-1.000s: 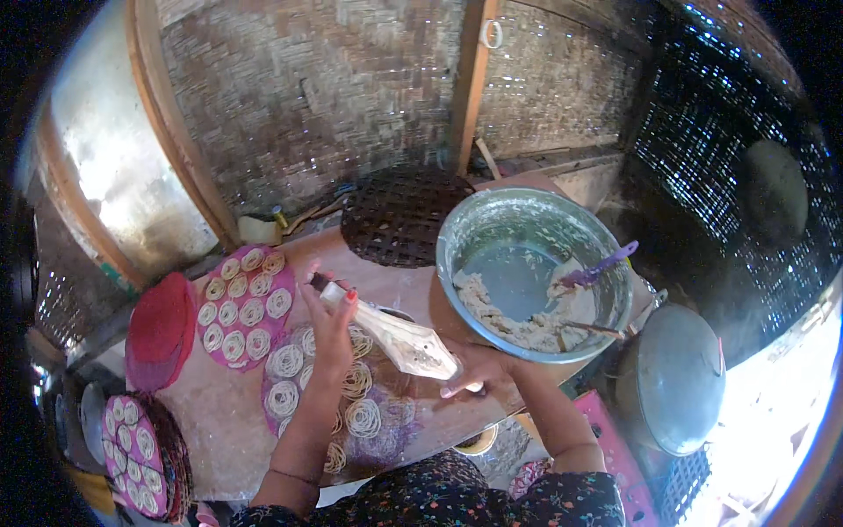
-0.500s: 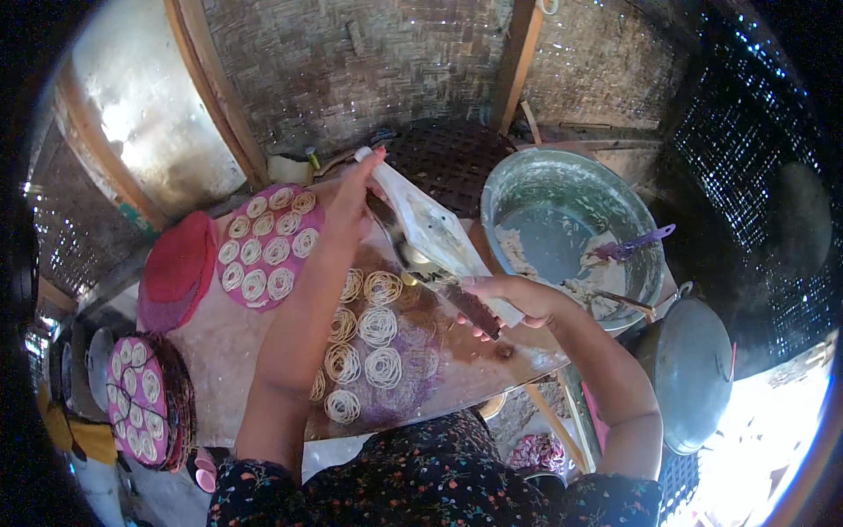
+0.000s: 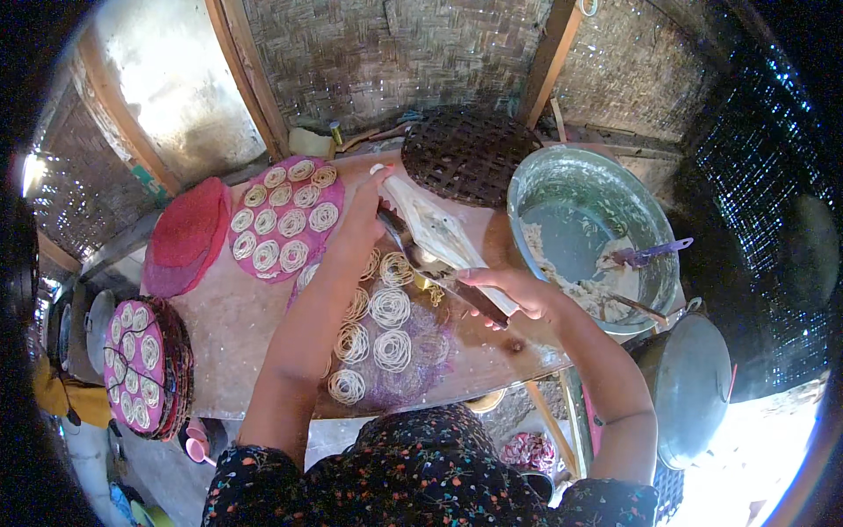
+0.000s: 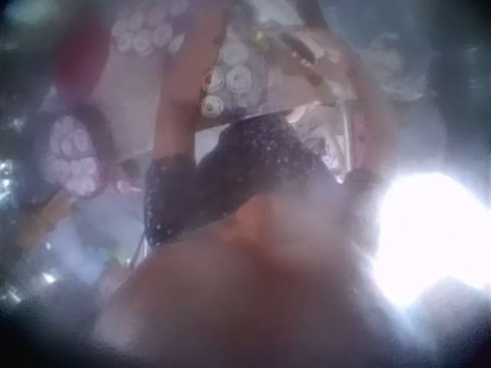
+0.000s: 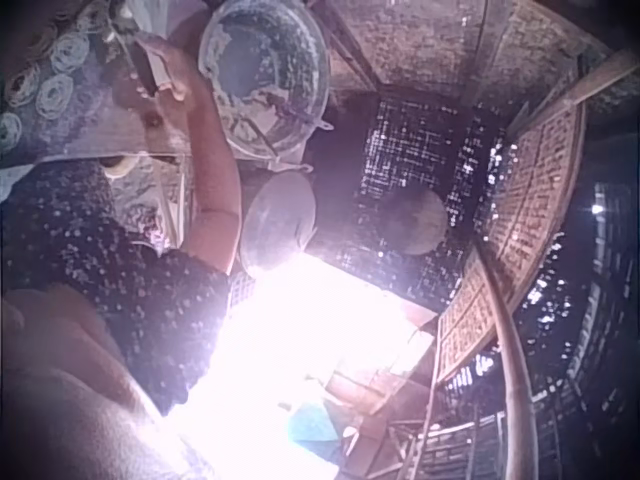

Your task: The person extrudes dough spirals onto round mats using a hand-held tool. They then lift a stack of the mats and place them inside a large metal steamer on a stove.

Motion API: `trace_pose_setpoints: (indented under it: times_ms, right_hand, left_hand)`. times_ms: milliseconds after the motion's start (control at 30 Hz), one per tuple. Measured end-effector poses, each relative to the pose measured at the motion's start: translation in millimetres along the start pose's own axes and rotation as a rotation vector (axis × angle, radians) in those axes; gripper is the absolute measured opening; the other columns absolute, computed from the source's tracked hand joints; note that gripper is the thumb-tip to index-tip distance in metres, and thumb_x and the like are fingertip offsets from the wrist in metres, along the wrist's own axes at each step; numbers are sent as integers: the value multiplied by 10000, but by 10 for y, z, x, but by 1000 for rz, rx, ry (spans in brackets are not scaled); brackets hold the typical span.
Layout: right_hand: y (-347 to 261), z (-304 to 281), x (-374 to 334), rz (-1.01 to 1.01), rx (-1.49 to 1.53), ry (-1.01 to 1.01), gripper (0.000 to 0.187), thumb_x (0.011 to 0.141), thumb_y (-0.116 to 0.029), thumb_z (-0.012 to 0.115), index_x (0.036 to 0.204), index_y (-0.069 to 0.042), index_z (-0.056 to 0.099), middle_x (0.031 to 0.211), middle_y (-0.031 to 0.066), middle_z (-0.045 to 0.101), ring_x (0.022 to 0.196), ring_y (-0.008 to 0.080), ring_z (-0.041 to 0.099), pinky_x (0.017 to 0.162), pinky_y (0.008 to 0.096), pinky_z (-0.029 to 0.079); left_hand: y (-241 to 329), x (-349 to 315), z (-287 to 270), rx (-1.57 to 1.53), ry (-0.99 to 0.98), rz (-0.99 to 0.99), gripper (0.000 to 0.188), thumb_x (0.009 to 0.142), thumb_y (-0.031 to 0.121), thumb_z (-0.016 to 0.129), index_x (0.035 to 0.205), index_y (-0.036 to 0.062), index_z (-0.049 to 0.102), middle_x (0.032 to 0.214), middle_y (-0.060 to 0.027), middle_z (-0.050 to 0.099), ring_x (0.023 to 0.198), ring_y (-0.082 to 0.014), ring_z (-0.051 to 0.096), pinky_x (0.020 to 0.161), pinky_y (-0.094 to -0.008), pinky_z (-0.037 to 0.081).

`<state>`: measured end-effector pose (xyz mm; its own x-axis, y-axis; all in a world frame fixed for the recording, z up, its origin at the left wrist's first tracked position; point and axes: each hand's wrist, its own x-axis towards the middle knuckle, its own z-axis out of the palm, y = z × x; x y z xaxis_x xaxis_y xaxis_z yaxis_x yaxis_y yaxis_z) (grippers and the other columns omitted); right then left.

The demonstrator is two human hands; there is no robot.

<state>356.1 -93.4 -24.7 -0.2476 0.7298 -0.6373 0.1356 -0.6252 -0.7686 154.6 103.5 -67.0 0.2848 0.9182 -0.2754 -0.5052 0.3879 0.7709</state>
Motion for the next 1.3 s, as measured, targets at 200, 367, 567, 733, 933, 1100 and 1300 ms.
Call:
trace_pose_setpoints:
  times_ms: [200, 367, 567, 733, 933, 1100, 1300]
  right_hand:
    - [-93, 47, -350, -66, -53, 19, 481, 820, -474, 625, 975, -20, 597, 717, 84, 613, 538, 134, 577, 463, 256, 470]
    - [-107, 104, -265, -194, -118, 101, 443, 811, -459, 641, 861, -20, 609, 654, 60, 600, 492, 120, 560, 439, 247, 454]
    - [22, 228, -306, -180, -37, 110, 441, 792, -462, 664, 806, -22, 629, 667, 76, 613, 502, 130, 567, 435, 262, 446]
    - [239, 43, -212, -105, -89, 83, 421, 810, -424, 659, 906, -19, 599, 709, 69, 608, 543, 129, 570, 474, 262, 467]
    - [493, 14, 35, -255, -244, 206, 369, 838, -365, 641, 1007, -41, 594, 845, 48, 612, 701, 92, 560, 600, 262, 463]
    - [367, 161, -281, -355, -160, 167, 413, 872, -392, 599, 1070, -31, 570, 866, 55, 617, 740, 108, 570, 646, 271, 470]
    - [393, 360, -622, 32, 79, -47, 490, 880, -470, 553, 943, 13, 607, 728, 92, 624, 561, 153, 586, 507, 285, 486]
  left_hand:
    - [-90, -193, 110, -44, 45, -4, 188, 827, 281, 640, 771, 144, 523, 569, 32, 422, 468, -97, 382, 446, -265, 340]
    - [33, -10, 33, 52, -90, 177, 286, 734, 295, 733, 806, 117, 520, 661, 3, 466, 551, -114, 443, 487, -277, 340]
    - [31, -231, 32, 54, 6, 128, 328, 746, 283, 723, 850, 99, 471, 675, -19, 479, 538, -132, 456, 487, -282, 359]
    - [-324, -84, -162, -31, -109, 60, 425, 747, 270, 727, 943, 89, 396, 722, -24, 452, 607, -142, 457, 533, -317, 391]
    - [-364, -77, 4, -26, -16, 237, 439, 728, 291, 760, 828, 99, 378, 726, -16, 437, 705, -125, 436, 637, -316, 390]
    - [-2, -438, 196, 106, -9, 439, 429, 723, 263, 777, 816, 93, 394, 716, -12, 450, 634, -125, 439, 617, -282, 393]
    - [-396, -694, -62, 1, 127, 7, 277, 773, 238, 719, 681, 122, 486, 542, -4, 450, 434, -139, 439, 415, -303, 368]
